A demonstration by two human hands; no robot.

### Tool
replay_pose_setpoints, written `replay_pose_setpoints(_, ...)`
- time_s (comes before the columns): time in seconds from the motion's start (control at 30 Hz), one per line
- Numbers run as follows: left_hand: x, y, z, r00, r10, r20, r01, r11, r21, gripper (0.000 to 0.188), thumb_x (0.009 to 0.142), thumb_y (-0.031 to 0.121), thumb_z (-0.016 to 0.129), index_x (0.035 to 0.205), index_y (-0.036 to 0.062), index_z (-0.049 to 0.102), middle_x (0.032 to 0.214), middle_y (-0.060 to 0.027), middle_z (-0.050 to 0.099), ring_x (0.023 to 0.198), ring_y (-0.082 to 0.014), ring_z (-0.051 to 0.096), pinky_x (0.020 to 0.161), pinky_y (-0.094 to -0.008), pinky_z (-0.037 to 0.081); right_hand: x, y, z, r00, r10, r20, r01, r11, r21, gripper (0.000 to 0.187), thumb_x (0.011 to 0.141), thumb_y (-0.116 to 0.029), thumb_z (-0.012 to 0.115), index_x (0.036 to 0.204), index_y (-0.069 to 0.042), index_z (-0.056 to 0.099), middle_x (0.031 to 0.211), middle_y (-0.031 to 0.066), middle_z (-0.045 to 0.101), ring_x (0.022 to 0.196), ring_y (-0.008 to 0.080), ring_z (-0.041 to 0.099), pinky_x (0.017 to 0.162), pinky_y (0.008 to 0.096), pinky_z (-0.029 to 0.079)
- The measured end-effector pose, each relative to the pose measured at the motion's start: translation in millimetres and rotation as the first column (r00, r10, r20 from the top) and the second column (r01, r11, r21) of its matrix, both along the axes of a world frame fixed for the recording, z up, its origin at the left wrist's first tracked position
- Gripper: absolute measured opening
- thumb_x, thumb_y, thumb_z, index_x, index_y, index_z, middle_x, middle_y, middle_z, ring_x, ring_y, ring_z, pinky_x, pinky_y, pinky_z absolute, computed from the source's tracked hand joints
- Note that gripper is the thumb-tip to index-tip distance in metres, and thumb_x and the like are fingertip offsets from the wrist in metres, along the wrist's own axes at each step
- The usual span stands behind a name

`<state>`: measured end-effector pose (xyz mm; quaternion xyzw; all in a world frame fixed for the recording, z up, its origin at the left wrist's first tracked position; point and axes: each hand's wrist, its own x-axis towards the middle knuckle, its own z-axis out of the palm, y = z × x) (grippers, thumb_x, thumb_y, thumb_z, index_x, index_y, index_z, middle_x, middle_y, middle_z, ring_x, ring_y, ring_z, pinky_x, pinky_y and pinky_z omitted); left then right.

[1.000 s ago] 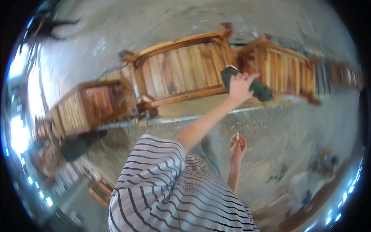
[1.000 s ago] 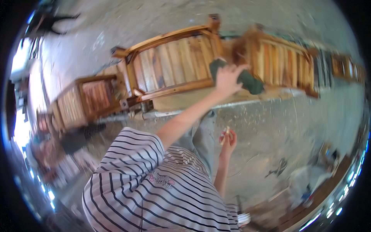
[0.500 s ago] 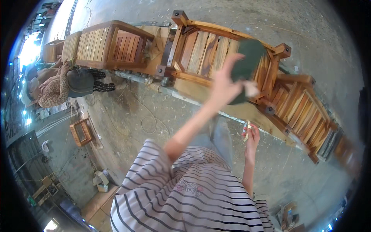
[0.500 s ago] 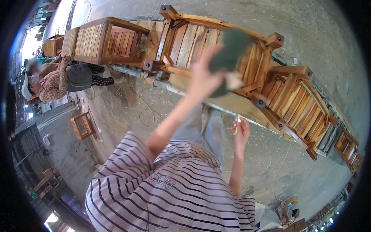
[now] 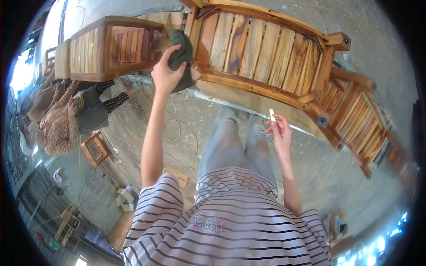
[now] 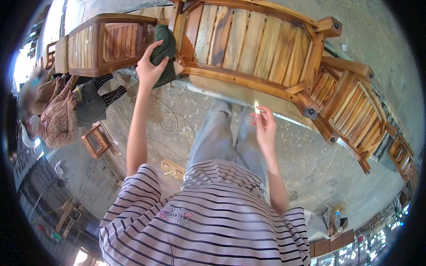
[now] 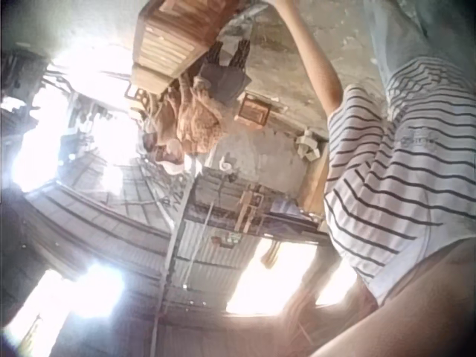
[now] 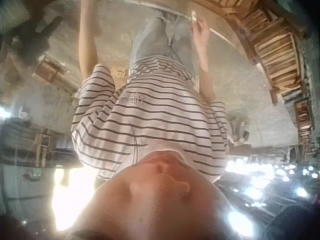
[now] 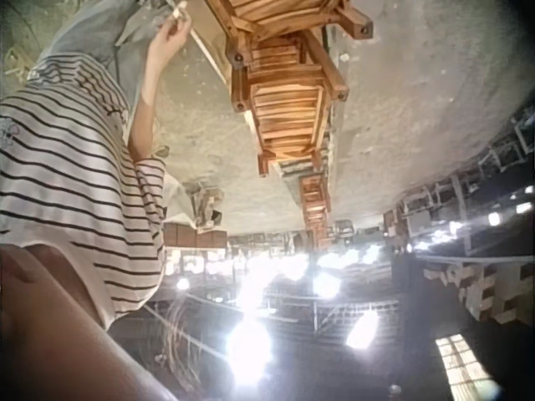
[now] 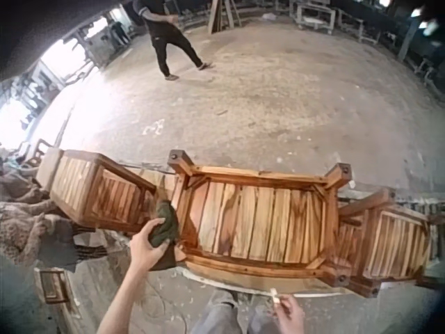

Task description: The recorder is applying small white labels to the wooden surfaces of furniture items moving along a conveyor line.

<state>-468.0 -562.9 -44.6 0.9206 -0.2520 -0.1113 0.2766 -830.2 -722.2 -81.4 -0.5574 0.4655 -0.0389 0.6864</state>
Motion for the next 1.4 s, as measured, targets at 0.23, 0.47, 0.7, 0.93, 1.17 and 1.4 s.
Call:
replay_pose_setpoints(0.23, 13, 4, 2, 0.997, -0.051, 0.053, 0.047, 0.995, 0.084, 0.047, 0.076, 0.017, 0.070, 0.121, 0.0267, 0.060, 0.096, -0.0135, 0.070, 0.092, -0.0355, 0.066, 0.075, -0.0403, 0.052, 33, -14, 70, 0.944, -0.309, 0.119, 0.328, 0.825, -0.459, 0.023, 0.100, -0.009, 0.047, 0.122, -0.002, 0.053, 0.094, 0.0085, 0.064, 0.067, 0.0084, 0.055, 0.062, 0.0207, 0.044)
replay_pose_setpoints(0.47, 14, -25, 10, 0.996, -0.087, -0.006, 0.086, 0.966, 0.243, 0.057, 0.080, 0.013, 0.069, 0.131, 0.0253, 0.049, 0.100, -0.0162, 0.068, 0.090, -0.0384, 0.064, 0.073, -0.0426, 0.051, 29, -134, 54, 0.887, -0.393, 0.240, 0.392, 0.372, -0.841, 0.023, 0.102, -0.009, 0.044, 0.121, 0.000, 0.051, 0.096, 0.0108, 0.064, 0.068, 0.0082, 0.051, 0.061, 0.0224, 0.042)
replay_pose_setpoints(0.7, 27, -34, 33, 0.975, -0.161, -0.150, 0.117, 0.957, -0.266, 0.062, 0.082, -0.009, 0.060, 0.137, 0.0100, 0.040, 0.120, -0.0143, 0.064, 0.109, -0.0279, 0.063, 0.095, -0.0382, 0.048, 15, -168, 32, 0.910, -0.414, -0.001, 0.109, 0.242, -0.964, 0.022, 0.100, -0.012, 0.049, 0.119, -0.001, 0.054, 0.097, 0.0091, 0.064, 0.069, 0.0095, 0.052, 0.063, 0.0231, 0.044)
replay_pose_setpoints(0.93, 34, -93, 3, 0.641, -0.610, -0.466, 0.547, 0.789, -0.280, 0.078, 0.076, -0.014, 0.054, 0.146, 0.0134, 0.031, 0.148, -0.0098, 0.040, 0.133, -0.0300, 0.044, 0.108, -0.0381, 0.037, 13, -168, 8, 0.906, -0.416, -0.083, 0.222, 0.631, -0.744, 0.023, 0.099, -0.012, 0.051, 0.119, -0.001, 0.054, 0.093, 0.0082, 0.066, 0.073, 0.0080, 0.055, 0.067, 0.0222, 0.045)
replay_pose_setpoints(1.17, -38, -140, -52, 0.248, -0.663, -0.706, 0.635, 0.662, -0.399, 0.083, 0.070, -0.011, 0.043, 0.148, 0.0147, 0.029, 0.148, -0.0140, 0.039, 0.126, -0.0311, 0.051, 0.109, -0.0385, 0.038, 22, -168, 16, 0.870, -0.489, -0.067, 0.294, 0.623, -0.725, 0.022, 0.098, -0.009, 0.051, 0.117, 0.002, 0.056, 0.104, 0.0118, 0.065, 0.093, 0.0169, 0.063, 0.085, 0.0281, 0.048)
replay_pose_setpoints(1.4, -149, -236, -74, 0.205, -0.740, -0.640, 0.628, 0.601, -0.494, 0.076, 0.073, -0.009, 0.047, 0.143, 0.0145, 0.034, 0.093, -0.0274, 0.065, 0.077, -0.0387, 0.066, 0.075, -0.0438, 0.053, 34, -167, 25, 0.888, -0.425, -0.173, 0.086, 0.525, -0.847, 0.021, 0.096, -0.009, 0.053, 0.113, 0.000, 0.059, 0.104, 0.0142, 0.064, 0.093, 0.0257, 0.062, 0.087, 0.0337, 0.047)
